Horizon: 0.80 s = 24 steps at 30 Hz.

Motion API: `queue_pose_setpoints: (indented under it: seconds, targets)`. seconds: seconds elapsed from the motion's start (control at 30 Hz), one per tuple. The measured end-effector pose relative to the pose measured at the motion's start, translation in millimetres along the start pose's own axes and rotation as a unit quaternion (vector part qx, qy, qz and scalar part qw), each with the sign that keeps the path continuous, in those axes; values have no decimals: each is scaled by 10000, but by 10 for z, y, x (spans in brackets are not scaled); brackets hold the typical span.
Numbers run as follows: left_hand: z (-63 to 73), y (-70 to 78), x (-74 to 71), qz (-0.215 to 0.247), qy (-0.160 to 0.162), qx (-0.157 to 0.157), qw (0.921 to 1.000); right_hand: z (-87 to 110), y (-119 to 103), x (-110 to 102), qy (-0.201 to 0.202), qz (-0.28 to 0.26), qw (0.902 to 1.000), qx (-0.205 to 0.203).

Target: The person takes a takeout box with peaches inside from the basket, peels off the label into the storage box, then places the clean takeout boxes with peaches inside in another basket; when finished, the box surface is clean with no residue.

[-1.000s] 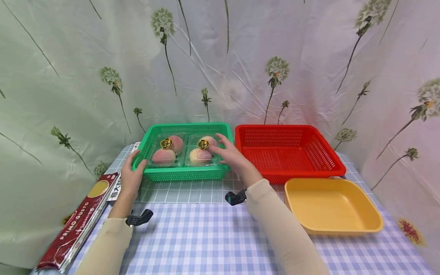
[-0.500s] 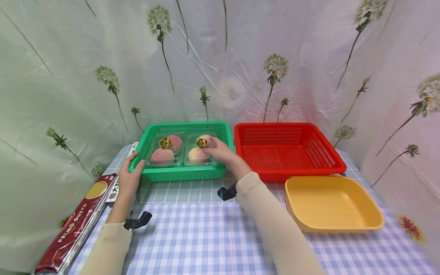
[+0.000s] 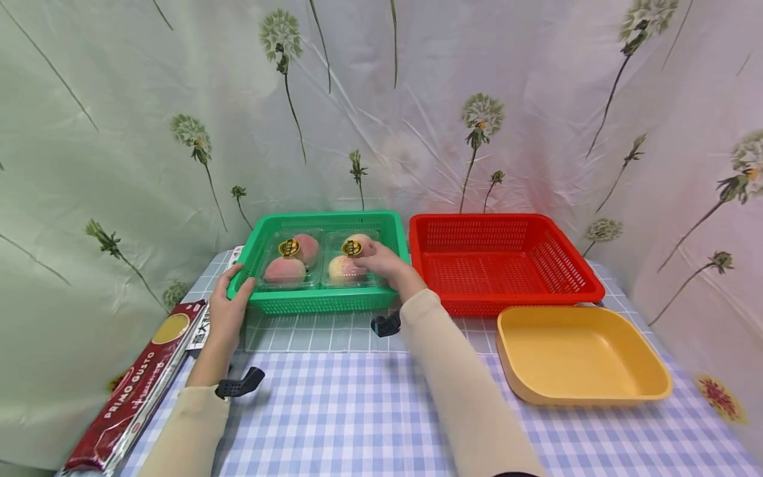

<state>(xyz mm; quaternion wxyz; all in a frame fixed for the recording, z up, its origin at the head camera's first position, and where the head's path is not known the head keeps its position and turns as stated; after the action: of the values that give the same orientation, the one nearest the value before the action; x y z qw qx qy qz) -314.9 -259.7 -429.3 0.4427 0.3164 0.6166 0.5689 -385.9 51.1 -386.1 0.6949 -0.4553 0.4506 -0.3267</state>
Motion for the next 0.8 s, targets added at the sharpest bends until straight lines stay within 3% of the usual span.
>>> queue_pose_setpoints:
  seconds: [0.5, 0.8]
  targets:
    - [22, 15, 10, 25, -78, -128, 9999, 4, 25, -8, 502, -11, 9987, -117]
    - [23, 22, 11, 70, -81, -89, 9999, -3, -15, -13, 396, 99, 9992, -55]
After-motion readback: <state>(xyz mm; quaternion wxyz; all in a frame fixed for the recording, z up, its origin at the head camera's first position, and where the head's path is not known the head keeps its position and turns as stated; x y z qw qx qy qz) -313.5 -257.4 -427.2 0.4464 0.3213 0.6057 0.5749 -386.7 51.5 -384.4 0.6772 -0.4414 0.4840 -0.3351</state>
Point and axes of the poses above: each hand's wrist, its own z-axis away from the middle knuckle, its own x-axis out of the palm, y = z × x, the point moved 6 cm from there along -z, towards the middle knuckle, and after that the axes turned 10 degrees about -x, right-handed, at the moved point
